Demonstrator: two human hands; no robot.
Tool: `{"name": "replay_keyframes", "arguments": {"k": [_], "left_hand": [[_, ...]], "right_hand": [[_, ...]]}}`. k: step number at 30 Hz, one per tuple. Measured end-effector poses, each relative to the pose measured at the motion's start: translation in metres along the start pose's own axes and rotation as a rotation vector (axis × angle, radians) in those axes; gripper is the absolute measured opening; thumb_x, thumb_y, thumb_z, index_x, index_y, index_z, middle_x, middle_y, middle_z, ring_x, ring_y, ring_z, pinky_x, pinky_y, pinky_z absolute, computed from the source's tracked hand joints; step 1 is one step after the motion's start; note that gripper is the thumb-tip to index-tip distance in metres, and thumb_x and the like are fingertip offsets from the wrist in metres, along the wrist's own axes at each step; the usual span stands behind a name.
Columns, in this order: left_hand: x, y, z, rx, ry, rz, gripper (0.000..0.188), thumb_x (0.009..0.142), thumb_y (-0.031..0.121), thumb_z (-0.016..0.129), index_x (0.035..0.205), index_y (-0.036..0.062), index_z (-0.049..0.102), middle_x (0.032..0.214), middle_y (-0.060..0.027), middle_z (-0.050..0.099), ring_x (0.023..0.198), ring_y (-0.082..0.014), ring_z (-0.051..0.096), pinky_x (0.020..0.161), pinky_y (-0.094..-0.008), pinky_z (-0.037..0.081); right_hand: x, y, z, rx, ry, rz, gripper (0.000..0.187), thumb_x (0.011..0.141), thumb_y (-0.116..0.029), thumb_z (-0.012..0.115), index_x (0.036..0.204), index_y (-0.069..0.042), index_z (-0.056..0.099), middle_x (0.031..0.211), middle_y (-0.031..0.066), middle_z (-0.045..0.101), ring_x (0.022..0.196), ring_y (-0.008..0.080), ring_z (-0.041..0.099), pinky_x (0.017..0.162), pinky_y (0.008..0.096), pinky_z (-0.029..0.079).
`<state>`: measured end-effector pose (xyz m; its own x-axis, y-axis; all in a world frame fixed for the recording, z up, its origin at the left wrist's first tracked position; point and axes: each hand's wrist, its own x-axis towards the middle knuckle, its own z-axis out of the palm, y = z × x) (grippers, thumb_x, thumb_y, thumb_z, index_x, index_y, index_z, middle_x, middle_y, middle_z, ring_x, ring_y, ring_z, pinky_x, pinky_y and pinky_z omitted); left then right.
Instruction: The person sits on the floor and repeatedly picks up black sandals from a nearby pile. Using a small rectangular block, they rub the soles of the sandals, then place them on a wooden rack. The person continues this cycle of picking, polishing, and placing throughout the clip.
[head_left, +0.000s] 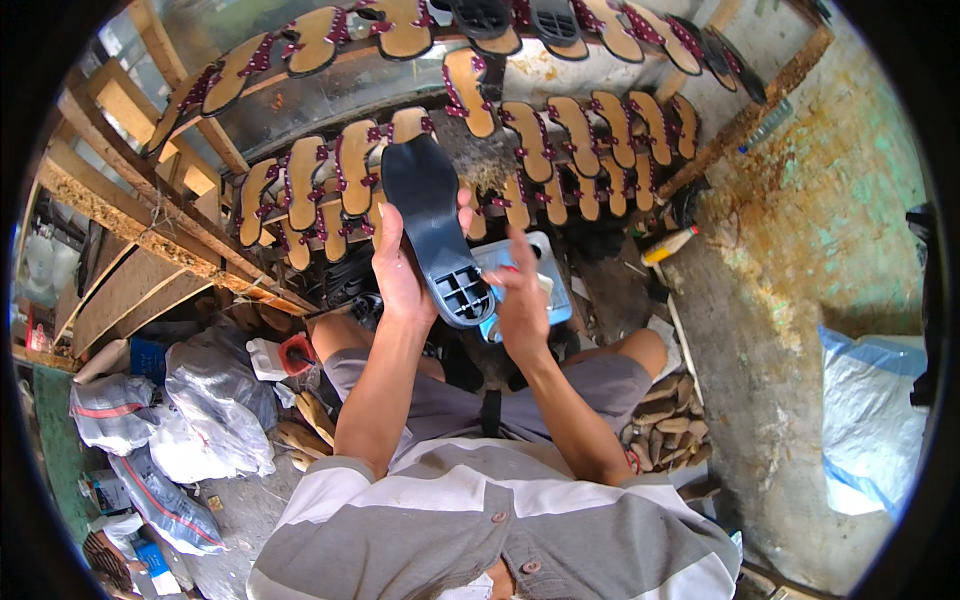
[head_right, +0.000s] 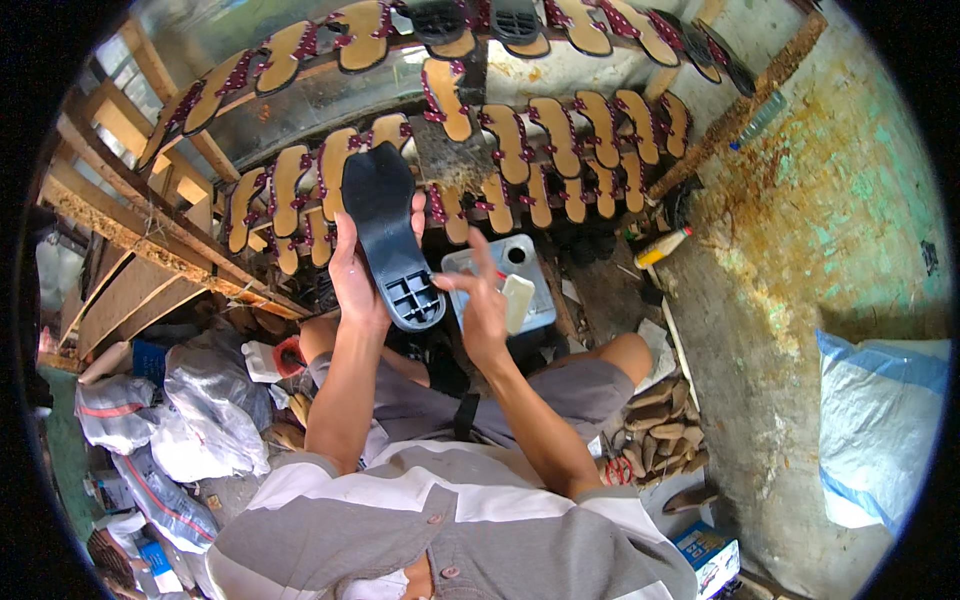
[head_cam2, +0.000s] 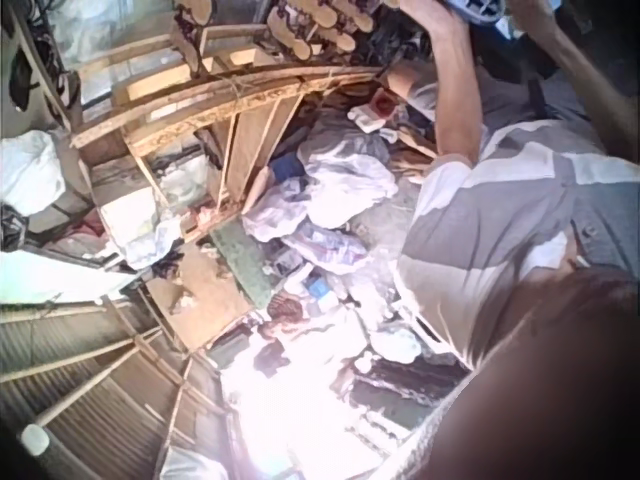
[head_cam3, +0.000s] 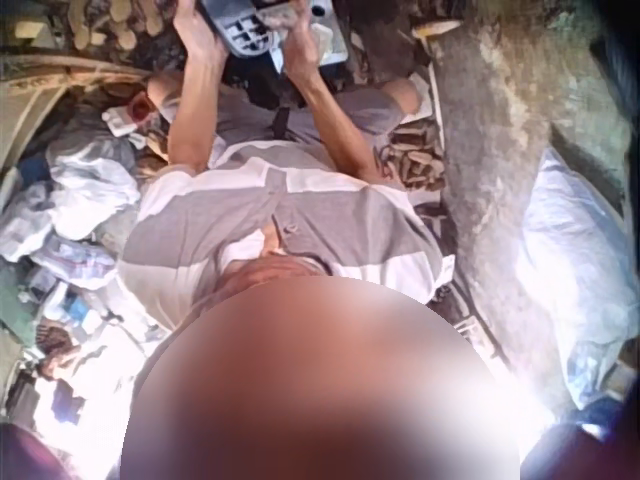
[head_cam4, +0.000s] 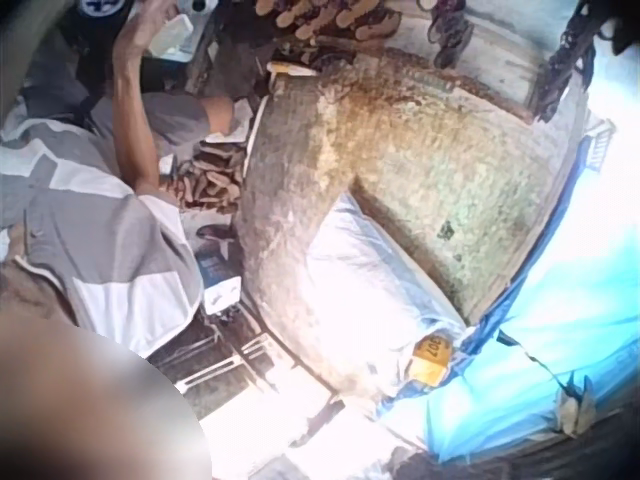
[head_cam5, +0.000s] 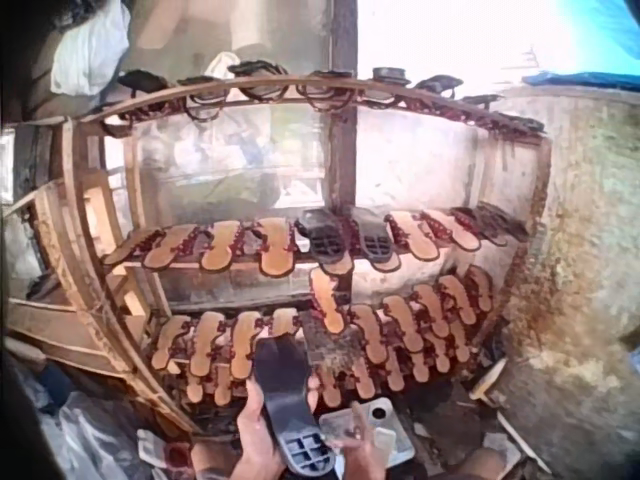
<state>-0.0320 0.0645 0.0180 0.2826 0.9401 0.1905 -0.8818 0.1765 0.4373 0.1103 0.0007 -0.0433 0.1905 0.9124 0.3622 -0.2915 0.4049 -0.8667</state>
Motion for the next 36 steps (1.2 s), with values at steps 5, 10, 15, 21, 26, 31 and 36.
{"name": "replay_keyframes", "arguments": {"k": [5,10,15,21,26,31,36], "left_hand": [[-0.003,0.001,0.012,0.114,0.153,-0.009,0.066,0.104,0.058,0.05,0.133,-0.0014,0.056,0.116,-0.0213,0.07,0.095,-0.0281,0.069,0.083,-0.0374,0.058],[0.007,0.006,0.008,0.032,0.218,0.168,0.062,0.106,0.05,0.05,0.138,-0.0027,0.052,0.127,-0.0219,0.066,0.11,-0.0327,0.068,0.096,-0.042,0.056],[0.001,-0.005,0.001,0.137,0.072,0.603,0.055,0.105,0.034,0.052,0.151,0.0068,0.039,0.148,-0.0186,0.051,0.132,-0.0402,0.057,0.112,-0.0504,0.046],[-0.052,0.042,-0.021,-0.13,-0.188,-0.02,0.076,0.1,0.057,0.035,0.149,0.0,0.048,0.145,-0.0205,0.056,0.138,-0.0353,0.052,0.117,-0.0531,0.04],[-0.06,0.043,-0.042,0.445,-0.127,-0.825,0.084,0.087,0.042,0.07,0.153,-0.0021,0.041,0.125,-0.0114,0.066,0.105,-0.0189,0.067,0.093,-0.0305,0.054],[-0.071,0.02,-0.024,0.582,0.019,-0.726,0.082,0.078,0.007,0.08,0.149,0.0022,0.041,0.117,-0.0093,0.066,0.102,-0.0195,0.071,0.085,-0.0309,0.06],[-0.072,0.028,-0.008,0.549,0.037,-0.754,0.072,0.077,0.01,0.079,0.142,0.0011,0.048,0.111,-0.0078,0.066,0.091,-0.0168,0.07,0.078,-0.0286,0.059]], "right_hand": [[0.016,0.01,-0.009,-0.166,-0.075,-0.075,0.06,0.105,-0.044,0.045,0.107,0.007,0.077,0.164,0.013,0.034,0.151,0.028,0.028,0.121,0.0439,0.019],[-0.009,0.02,0.015,-0.048,-0.032,-0.112,0.049,0.106,-0.042,0.048,0.116,-0.002,0.075,0.167,0.0201,0.027,0.154,0.0293,0.025,0.123,0.0423,0.016],[-0.034,0.001,0.04,0.476,0.101,0.206,0.054,0.1,-0.025,0.063,0.145,0.003,0.052,0.169,0.0152,0.02,0.145,0.0286,0.041,0.115,0.0495,0.038],[0.043,-0.05,-0.015,0.268,-0.085,0.514,0.102,0.081,0.009,0.075,0.165,-0.015,0.022,0.156,0.0178,0.04,0.125,0.0221,0.059,0.094,0.0412,0.061],[0.063,-0.067,-0.039,-0.208,-0.672,0.427,0.101,0.077,0.007,0.081,0.163,-0.016,0.033,0.151,0.0122,0.046,0.115,0.0137,0.059,0.092,0.0269,0.052],[0.055,-0.056,-0.037,-0.291,-0.648,0.289,0.074,0.087,-0.021,0.081,0.154,-0.023,0.051,0.151,0.0131,0.044,0.135,0.0228,0.044,0.104,0.0394,0.045],[0.054,-0.043,-0.049,-0.631,-0.683,-0.103,0.066,0.093,-0.072,0.053,0.119,-0.019,0.081,0.149,0.0142,0.04,0.137,0.0358,0.033,0.118,0.0531,0.022]]}}
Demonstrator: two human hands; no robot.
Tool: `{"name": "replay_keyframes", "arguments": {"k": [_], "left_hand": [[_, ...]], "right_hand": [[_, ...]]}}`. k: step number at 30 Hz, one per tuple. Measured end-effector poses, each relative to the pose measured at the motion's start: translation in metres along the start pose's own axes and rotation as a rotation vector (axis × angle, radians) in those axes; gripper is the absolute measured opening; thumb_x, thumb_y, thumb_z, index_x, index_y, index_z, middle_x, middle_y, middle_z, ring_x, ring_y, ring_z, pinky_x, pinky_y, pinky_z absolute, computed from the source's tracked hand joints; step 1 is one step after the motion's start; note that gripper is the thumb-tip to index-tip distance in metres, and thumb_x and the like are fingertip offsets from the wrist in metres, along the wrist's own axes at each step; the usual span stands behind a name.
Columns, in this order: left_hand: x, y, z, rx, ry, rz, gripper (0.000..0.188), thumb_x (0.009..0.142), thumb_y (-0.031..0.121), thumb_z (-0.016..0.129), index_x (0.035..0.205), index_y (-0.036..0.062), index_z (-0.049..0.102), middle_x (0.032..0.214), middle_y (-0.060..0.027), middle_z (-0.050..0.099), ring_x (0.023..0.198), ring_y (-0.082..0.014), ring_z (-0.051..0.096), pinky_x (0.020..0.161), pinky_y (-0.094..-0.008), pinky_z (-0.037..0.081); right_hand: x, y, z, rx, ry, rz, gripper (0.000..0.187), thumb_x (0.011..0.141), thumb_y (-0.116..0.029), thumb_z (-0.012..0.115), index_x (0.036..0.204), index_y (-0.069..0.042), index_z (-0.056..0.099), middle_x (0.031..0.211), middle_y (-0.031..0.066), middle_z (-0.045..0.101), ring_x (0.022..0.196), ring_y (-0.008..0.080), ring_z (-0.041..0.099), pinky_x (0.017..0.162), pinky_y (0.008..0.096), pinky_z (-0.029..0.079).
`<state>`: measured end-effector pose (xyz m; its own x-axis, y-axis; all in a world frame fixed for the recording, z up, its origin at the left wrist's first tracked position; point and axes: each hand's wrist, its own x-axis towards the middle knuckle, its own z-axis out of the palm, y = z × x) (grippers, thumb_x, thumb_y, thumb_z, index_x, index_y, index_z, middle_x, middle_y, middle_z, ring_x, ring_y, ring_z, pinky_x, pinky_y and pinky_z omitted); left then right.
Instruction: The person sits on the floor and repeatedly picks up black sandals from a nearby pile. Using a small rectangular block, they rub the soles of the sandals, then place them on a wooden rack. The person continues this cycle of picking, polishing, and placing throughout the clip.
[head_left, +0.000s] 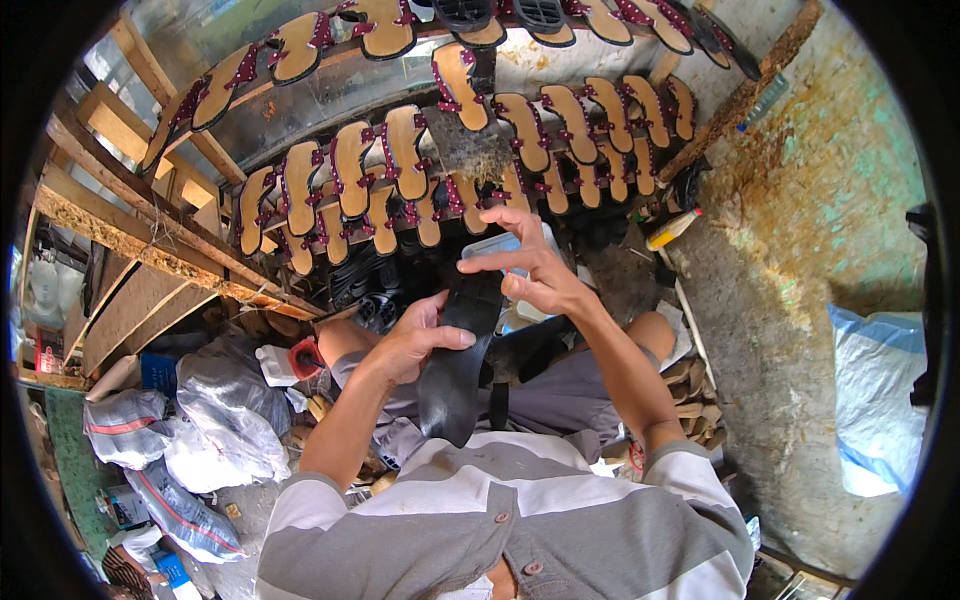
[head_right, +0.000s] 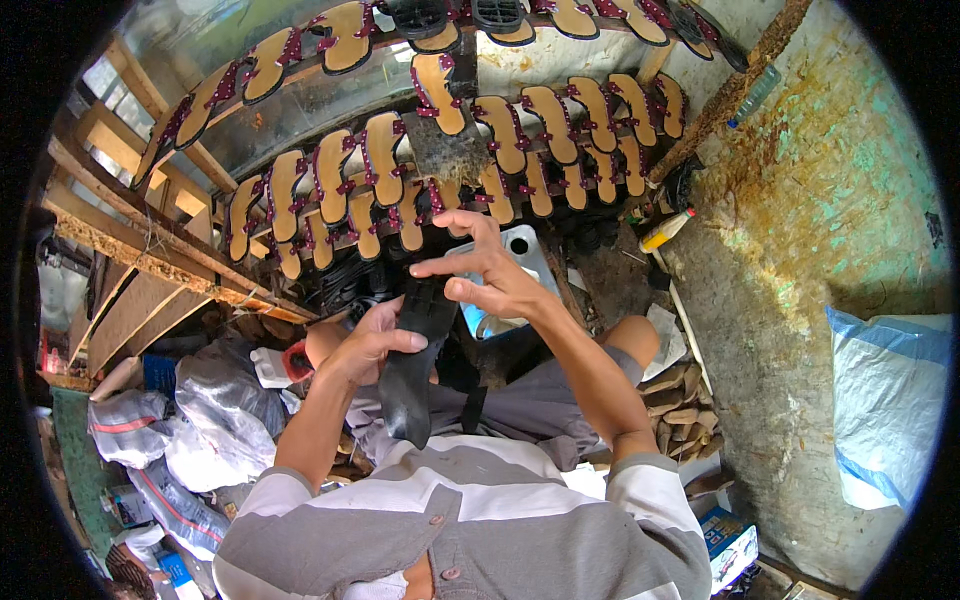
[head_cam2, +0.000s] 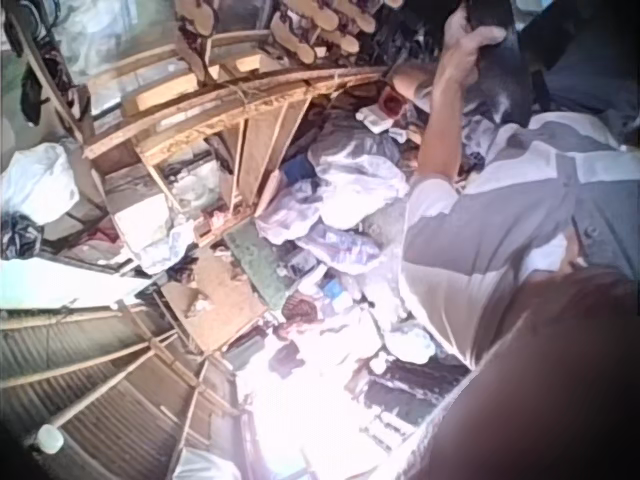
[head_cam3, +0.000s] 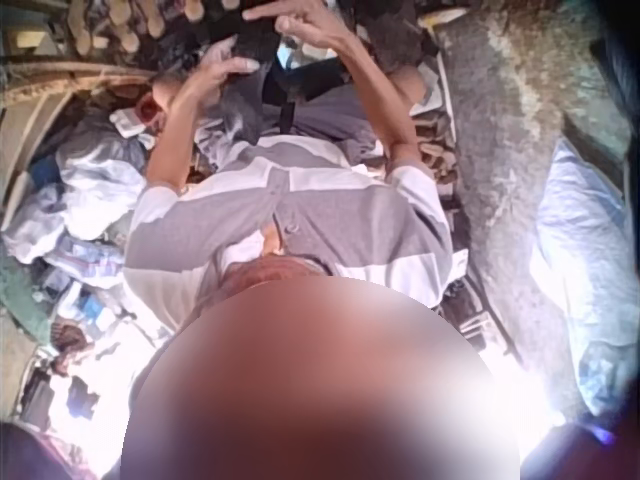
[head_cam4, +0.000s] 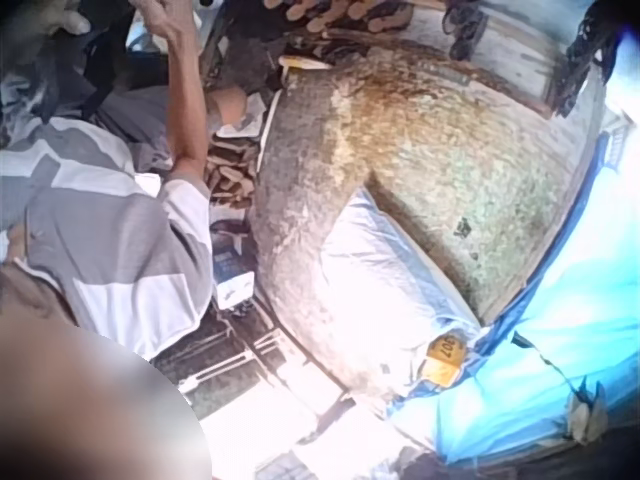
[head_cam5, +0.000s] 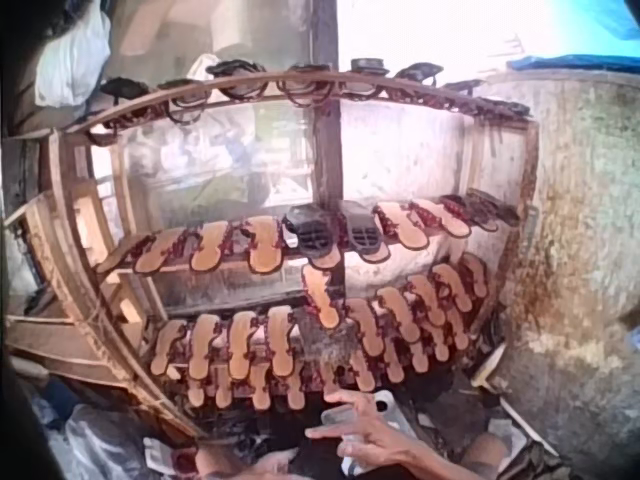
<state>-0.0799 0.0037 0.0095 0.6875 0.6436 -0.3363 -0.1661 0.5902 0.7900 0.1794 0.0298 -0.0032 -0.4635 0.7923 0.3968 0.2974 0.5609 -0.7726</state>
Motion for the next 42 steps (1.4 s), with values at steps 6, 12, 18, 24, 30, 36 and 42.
{"name": "replay_keyframes", "arguments": {"k": [6,12,18,24,30,36,42], "left_hand": [[-0.009,0.007,-0.001,0.013,0.023,0.008,0.06,0.079,0.016,0.079,0.132,0.0,0.057,0.109,-0.0049,0.067,0.093,-0.0109,0.067,0.086,-0.0271,0.056],[0.0,0.002,0.005,0.037,0.02,0.011,0.057,0.08,0.014,0.078,0.131,-0.0005,0.058,0.109,-0.0051,0.068,0.093,-0.0111,0.067,0.086,-0.0281,0.056],[0.01,-0.004,0.01,0.019,0.15,0.207,0.054,0.08,0.007,0.075,0.13,-0.0004,0.058,0.108,-0.0052,0.069,0.093,-0.0122,0.068,0.087,-0.0296,0.057],[0.013,-0.008,0.001,-0.032,0.134,0.192,0.055,0.077,0.003,0.073,0.131,-0.0011,0.059,0.112,-0.0068,0.069,0.098,-0.0139,0.069,0.09,-0.0308,0.057],[0.016,-0.018,-0.004,0.018,0.093,0.102,0.058,0.077,0.0,0.071,0.134,-0.0015,0.058,0.116,-0.0078,0.068,0.099,-0.0151,0.068,0.093,-0.0318,0.057],[0.014,-0.016,-0.004,0.003,0.068,0.079,0.054,0.077,0.002,0.072,0.129,-0.0025,0.057,0.111,-0.0076,0.069,0.1,-0.016,0.069,0.094,-0.0325,0.056],[0.014,-0.032,-0.011,0.005,-0.002,0.0,0.049,0.078,0.004,0.073,0.126,0.0002,0.06,0.108,-0.0069,0.069,0.098,-0.0153,0.068,0.092,-0.0316,0.056]], "right_hand": [[-0.002,0.005,-0.005,-0.419,0.317,-0.386,0.044,0.09,-0.058,0.064,0.108,-0.023,0.084,0.145,0.0163,0.046,0.136,0.0383,0.038,0.117,0.052,0.025],[-0.003,0.01,0.006,-0.393,0.3,-0.273,0.054,0.104,-0.049,0.039,0.113,-0.017,0.082,0.145,0.021,0.048,0.136,0.0396,0.037,0.119,0.0523,0.02],[-0.034,0.008,0.053,-0.691,0.577,-0.216,0.041,0.088,-0.029,0.061,0.127,-0.026,0.074,0.143,0.0128,0.051,0.129,0.0384,0.041,0.113,0.054,0.031],[-0.055,0.002,0.064,-0.575,0.464,-0.215,0.046,0.08,-0.018,0.067,0.124,-0.03,0.077,0.147,0.0179,0.045,0.136,0.041,0.036,0.117,0.0564,0.023],[-0.046,-0.011,0.04,-0.882,0.245,-0.044,0.069,0.092,-0.083,0.038,0.128,-0.036,0.074,0.157,0.0051,0.039,0.144,0.0388,0.025,0.119,0.0636,0.006],[-0.022,-0.021,0.029,-0.877,0.239,0.046,0.063,0.089,-0.082,0.043,0.129,-0.042,0.072,0.157,0.0009,0.04,0.142,0.0381,0.028,0.117,0.0679,0.004],[-0.021,-0.001,0.032,-0.788,0.176,0.052,0.062,0.094,-0.078,0.042,0.131,-0.038,0.072,0.154,0.0031,0.042,0.142,0.039,0.029,0.119,0.0681,0.004]]}}
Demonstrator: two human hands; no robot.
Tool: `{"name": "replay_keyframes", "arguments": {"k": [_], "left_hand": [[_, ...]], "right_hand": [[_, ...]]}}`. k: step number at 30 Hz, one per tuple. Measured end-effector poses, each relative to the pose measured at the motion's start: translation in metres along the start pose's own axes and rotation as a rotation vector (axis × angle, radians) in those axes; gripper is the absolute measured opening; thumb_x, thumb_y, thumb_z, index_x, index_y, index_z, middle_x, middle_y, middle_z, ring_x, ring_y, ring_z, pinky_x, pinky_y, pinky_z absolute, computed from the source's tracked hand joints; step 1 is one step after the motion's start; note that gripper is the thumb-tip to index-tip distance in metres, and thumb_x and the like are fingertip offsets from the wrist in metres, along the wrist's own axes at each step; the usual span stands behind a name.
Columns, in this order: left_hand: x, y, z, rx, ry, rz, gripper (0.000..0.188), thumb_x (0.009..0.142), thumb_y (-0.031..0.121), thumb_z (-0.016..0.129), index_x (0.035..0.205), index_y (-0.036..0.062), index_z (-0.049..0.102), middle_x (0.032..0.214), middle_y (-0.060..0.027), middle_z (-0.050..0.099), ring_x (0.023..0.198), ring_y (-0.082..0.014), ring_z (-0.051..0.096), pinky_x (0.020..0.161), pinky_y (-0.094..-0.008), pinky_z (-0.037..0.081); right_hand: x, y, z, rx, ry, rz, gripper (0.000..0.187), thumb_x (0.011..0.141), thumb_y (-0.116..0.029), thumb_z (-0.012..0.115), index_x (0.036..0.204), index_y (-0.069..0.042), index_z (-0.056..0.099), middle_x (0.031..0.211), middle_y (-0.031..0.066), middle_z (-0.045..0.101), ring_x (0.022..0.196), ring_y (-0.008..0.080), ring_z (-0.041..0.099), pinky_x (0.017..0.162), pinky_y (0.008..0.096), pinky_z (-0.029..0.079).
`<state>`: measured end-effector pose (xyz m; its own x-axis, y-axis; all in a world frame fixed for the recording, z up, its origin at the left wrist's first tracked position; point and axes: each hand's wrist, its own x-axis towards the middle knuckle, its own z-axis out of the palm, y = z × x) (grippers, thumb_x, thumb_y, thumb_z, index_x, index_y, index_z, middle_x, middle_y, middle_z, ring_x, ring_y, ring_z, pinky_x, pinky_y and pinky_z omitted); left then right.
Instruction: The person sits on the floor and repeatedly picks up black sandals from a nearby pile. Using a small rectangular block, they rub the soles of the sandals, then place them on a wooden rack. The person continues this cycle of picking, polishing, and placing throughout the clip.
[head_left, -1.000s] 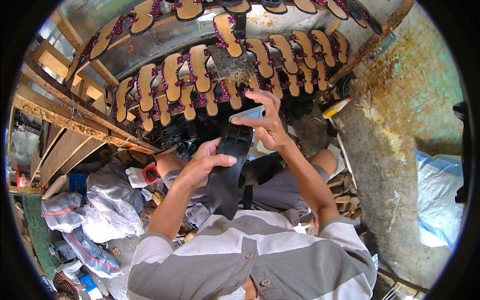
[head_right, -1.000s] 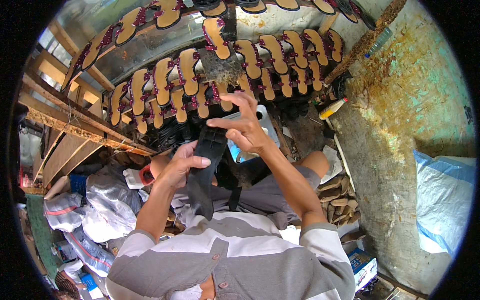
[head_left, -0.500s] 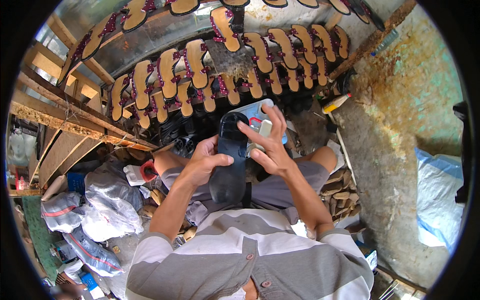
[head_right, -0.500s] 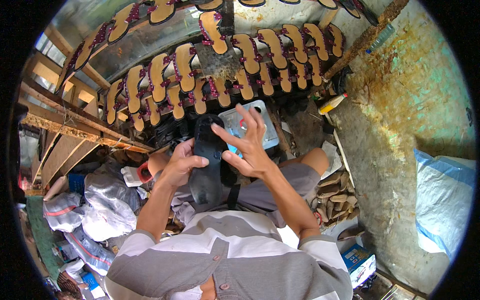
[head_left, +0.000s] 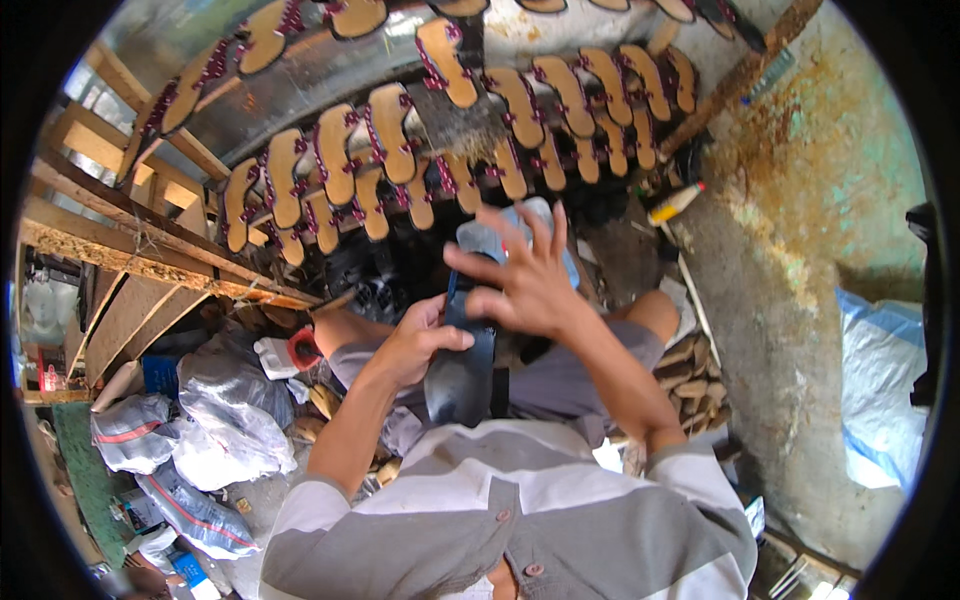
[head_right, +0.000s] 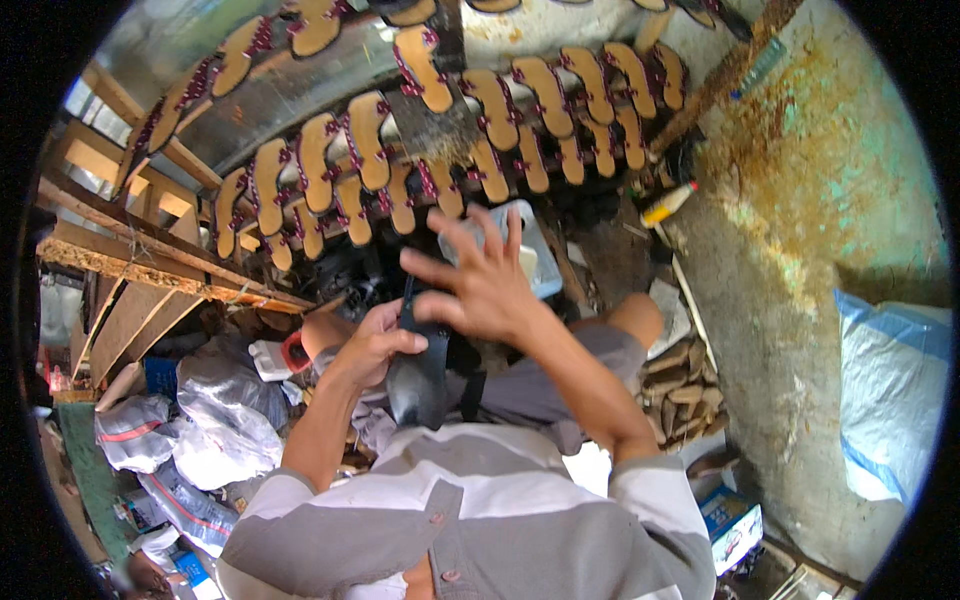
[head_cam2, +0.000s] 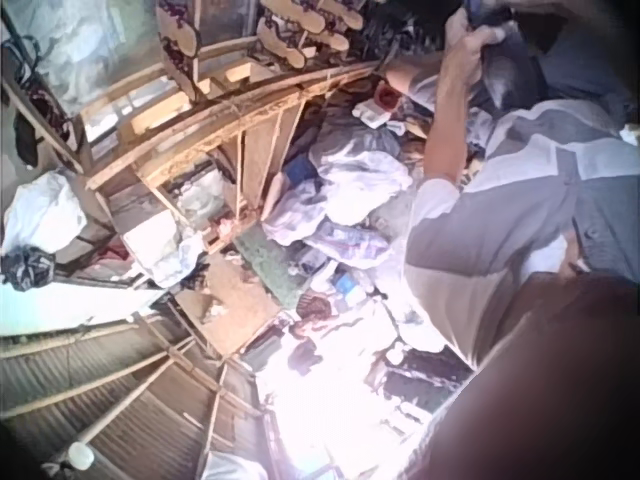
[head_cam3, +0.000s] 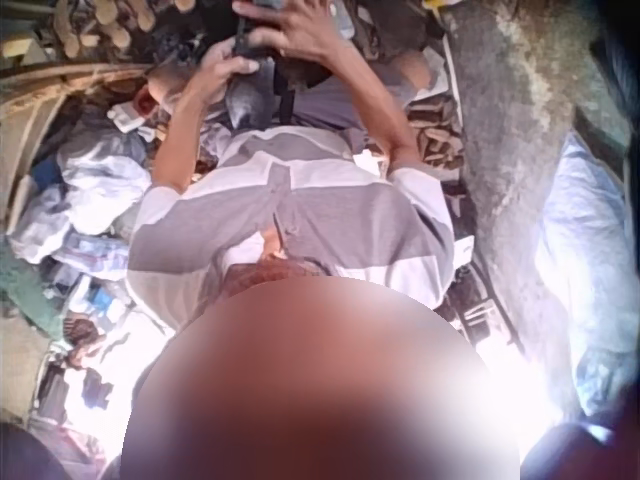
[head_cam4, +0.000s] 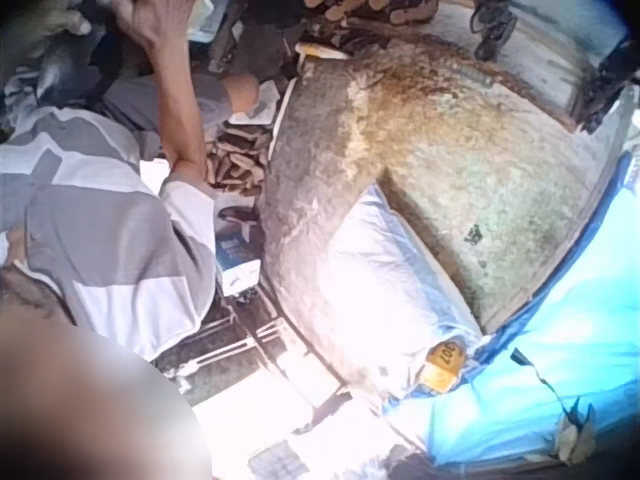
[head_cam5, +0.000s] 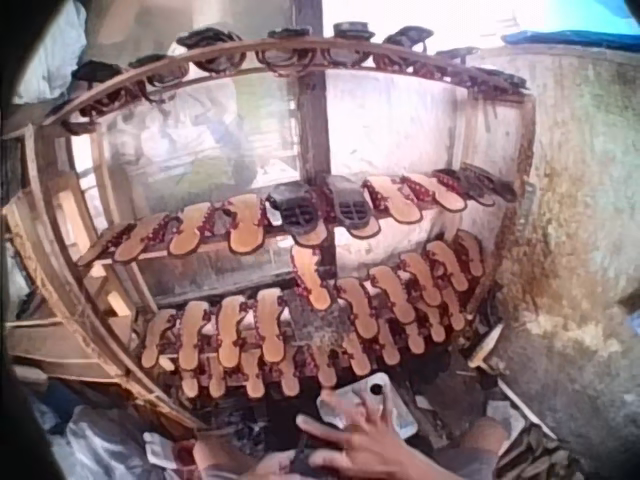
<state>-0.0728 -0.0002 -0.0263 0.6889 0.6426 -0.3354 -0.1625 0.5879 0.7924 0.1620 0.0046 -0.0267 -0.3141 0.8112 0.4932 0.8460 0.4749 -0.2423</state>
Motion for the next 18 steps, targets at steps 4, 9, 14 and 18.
{"name": "replay_keyframes", "arguments": {"k": [4,9,14,18], "left_hand": [[0.004,-0.026,-0.011,-0.477,0.125,-0.001,0.047,0.083,0.003,0.072,0.128,0.0001,0.061,0.11,-0.0079,0.071,0.096,-0.0201,0.071,0.089,-0.0344,0.059],[0.0,-0.057,-0.021,-0.273,0.286,0.063,0.045,0.088,0.01,0.077,0.129,0.0,0.062,0.104,-0.0069,0.071,0.093,-0.0194,0.071,0.087,-0.0342,0.059],[0.005,-0.051,-0.035,-0.011,0.44,0.142,0.04,0.091,0.014,0.077,0.126,0.0015,0.063,0.109,-0.0057,0.071,0.098,-0.0152,0.067,0.091,-0.0313,0.054],[0.015,-0.037,-0.026,0.235,0.391,0.295,0.05,0.089,0.011,0.076,0.133,0.0007,0.056,0.118,-0.006,0.067,0.109,-0.0143,0.063,0.099,-0.031,0.049]], "right_hand": [[-0.014,0.082,0.054,0.748,-0.397,0.541,0.077,0.098,-0.078,0.029,0.138,-0.026,0.069,0.171,0.0173,0.016,0.154,0.0467,0.011,0.118,0.0711,-0.001],[-0.128,0.109,0.155,-0.321,-0.53,0.514,0.08,0.097,-0.08,0.031,0.136,-0.021,0.071,0.173,0.0165,0.005,0.156,0.0491,-0.008,0.115,0.0746,-0.009],[-0.168,0.086,0.165,-0.163,-0.064,0.6,0.075,0.098,-0.076,0.036,0.131,-0.021,0.074,0.174,0.0128,0.004,0.156,0.0484,-0.011,0.114,0.0734,-0.016],[-0.12,0.064,0.109,0.325,-0.431,1.11,0.073,0.101,-0.07,0.034,0.132,-0.013,0.069,0.162,0.0159,0.033,0.155,0.0401,0.004,0.118,0.0649,-0.011]]}}
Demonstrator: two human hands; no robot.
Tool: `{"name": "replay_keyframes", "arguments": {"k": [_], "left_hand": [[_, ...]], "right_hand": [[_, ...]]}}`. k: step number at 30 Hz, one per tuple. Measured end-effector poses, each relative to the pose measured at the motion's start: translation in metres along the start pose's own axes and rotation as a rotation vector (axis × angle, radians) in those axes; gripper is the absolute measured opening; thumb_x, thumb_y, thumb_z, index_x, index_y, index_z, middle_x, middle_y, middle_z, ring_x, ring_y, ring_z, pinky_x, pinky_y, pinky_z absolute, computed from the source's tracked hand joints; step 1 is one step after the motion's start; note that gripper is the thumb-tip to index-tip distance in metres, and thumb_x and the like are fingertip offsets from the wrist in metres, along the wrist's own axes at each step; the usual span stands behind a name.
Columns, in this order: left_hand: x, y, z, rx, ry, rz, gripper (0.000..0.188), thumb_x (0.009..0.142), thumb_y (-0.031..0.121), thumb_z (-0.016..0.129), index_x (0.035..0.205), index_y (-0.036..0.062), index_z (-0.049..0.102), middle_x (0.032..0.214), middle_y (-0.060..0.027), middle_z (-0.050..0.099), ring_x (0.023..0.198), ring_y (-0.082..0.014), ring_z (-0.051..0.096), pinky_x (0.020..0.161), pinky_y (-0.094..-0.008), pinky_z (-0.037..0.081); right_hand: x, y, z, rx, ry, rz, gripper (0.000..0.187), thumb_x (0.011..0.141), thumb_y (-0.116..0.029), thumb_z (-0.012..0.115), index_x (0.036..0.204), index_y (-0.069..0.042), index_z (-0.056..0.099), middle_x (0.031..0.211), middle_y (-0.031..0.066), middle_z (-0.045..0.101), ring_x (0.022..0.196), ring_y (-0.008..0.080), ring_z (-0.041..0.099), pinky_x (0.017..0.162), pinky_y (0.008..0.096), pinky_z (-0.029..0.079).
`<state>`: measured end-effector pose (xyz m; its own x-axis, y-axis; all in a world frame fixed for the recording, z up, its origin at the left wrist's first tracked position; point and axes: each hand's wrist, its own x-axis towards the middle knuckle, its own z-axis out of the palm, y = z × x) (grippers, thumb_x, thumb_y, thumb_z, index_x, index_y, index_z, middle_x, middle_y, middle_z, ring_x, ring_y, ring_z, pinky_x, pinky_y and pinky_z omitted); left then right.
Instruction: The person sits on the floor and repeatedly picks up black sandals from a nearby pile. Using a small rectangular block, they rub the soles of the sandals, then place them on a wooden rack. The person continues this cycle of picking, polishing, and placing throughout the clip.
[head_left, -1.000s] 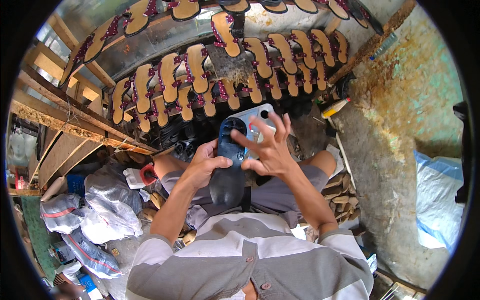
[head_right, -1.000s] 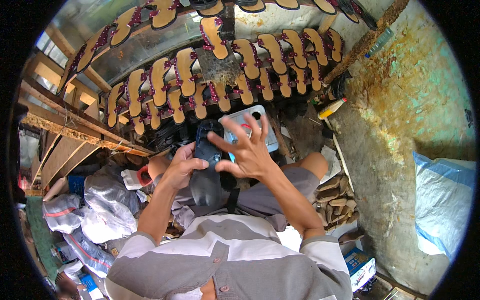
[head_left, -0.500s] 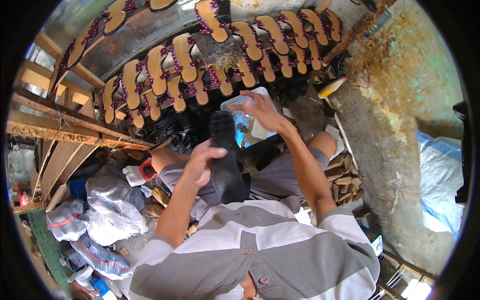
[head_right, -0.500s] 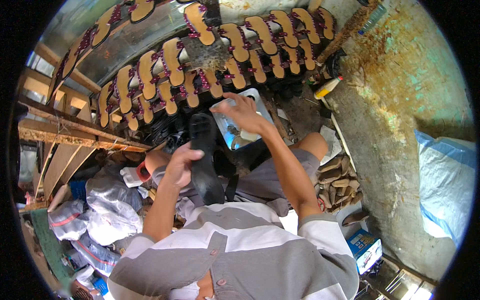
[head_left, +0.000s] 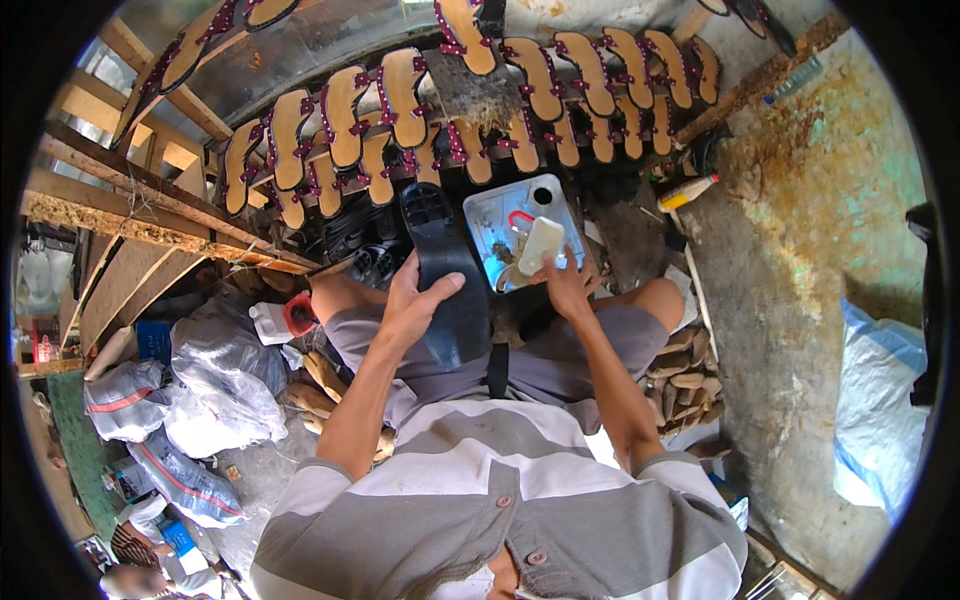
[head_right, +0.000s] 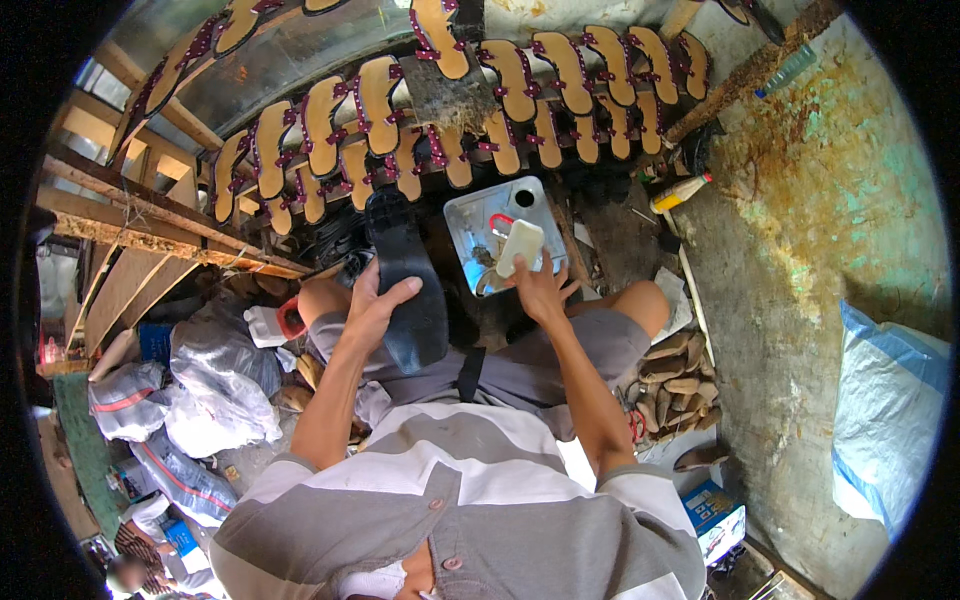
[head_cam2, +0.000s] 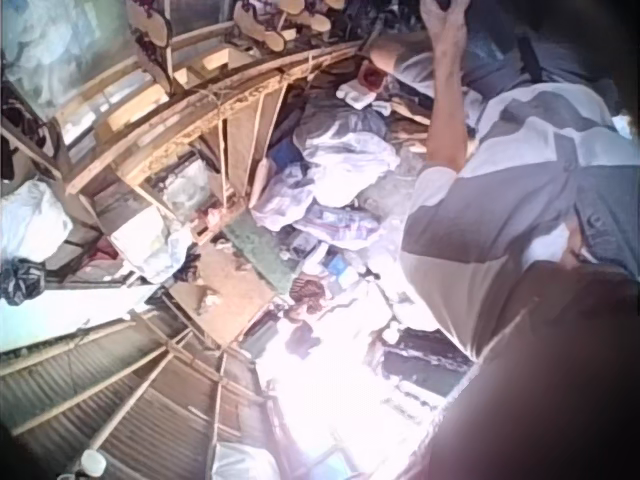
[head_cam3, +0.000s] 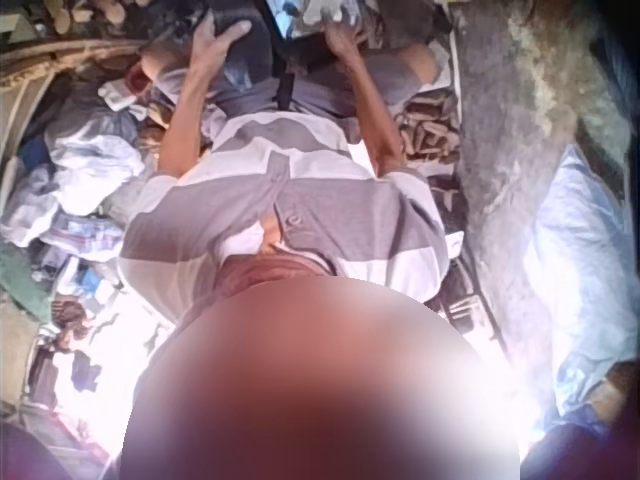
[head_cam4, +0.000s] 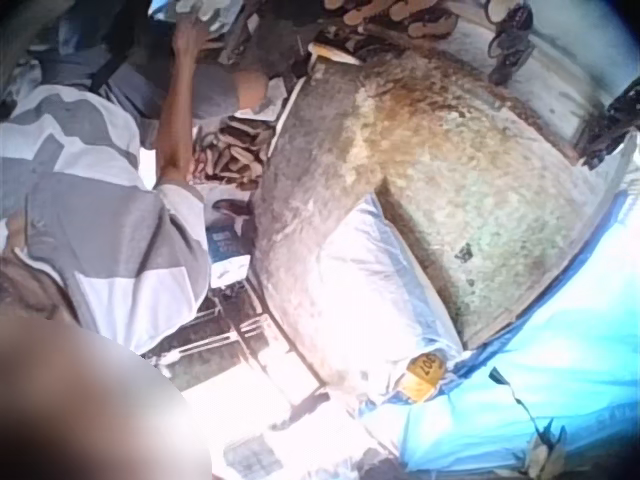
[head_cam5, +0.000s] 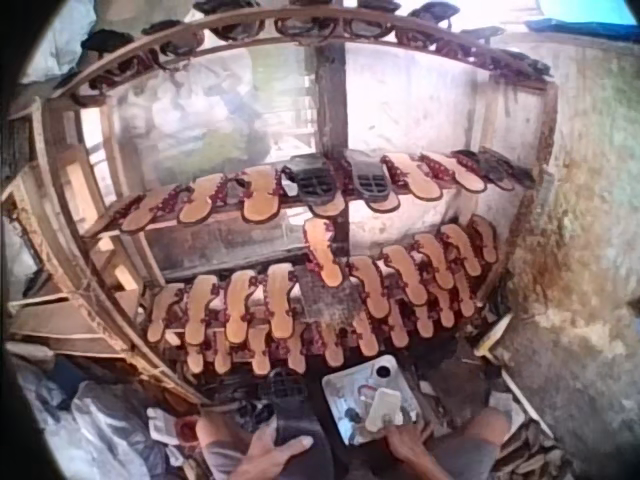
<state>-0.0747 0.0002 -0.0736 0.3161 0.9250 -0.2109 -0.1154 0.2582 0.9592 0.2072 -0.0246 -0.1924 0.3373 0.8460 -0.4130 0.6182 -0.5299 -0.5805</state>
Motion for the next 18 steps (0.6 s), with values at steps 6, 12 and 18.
{"name": "replay_keyframes", "arguments": {"k": [6,12,18], "left_hand": [[-0.004,0.03,0.029,0.076,-0.127,0.183,0.059,0.087,0.007,0.074,0.14,-0.0007,0.05,0.123,-0.0077,0.064,0.114,-0.0166,0.062,0.103,-0.033,0.047],[-0.02,0.046,0.044,-0.019,-0.154,0.18,0.059,0.088,0.007,0.073,0.141,-0.0009,0.049,0.121,-0.0081,0.065,0.114,-0.0159,0.062,0.102,-0.033,0.049],[-0.021,0.057,0.048,-0.056,-0.165,0.147,0.056,0.087,0.009,0.074,0.138,-0.0005,0.05,0.119,-0.0064,0.064,0.11,-0.0138,0.061,0.1,-0.0314,0.049]], "right_hand": [[-0.056,-0.1,-0.04,1.289,-0.304,-0.463,0.063,0.104,-0.043,0.044,0.146,0.004,0.05,0.121,0.0158,0.07,0.142,0.0268,0.042,0.125,0.0464,0.014],[-0.065,-0.127,-0.042,0.813,0.194,-0.896,0.054,0.106,-0.043,0.04,0.11,-0.008,0.081,0.165,0.017,0.027,0.154,0.0312,0.02,0.124,0.0474,0.011],[-0.063,-0.124,-0.058,0.521,0.543,-1.175,0.054,0.106,-0.043,0.04,0.11,-0.01,0.082,0.165,0.0201,0.025,0.152,0.0331,0.024,0.121,0.0494,0.019]]}}
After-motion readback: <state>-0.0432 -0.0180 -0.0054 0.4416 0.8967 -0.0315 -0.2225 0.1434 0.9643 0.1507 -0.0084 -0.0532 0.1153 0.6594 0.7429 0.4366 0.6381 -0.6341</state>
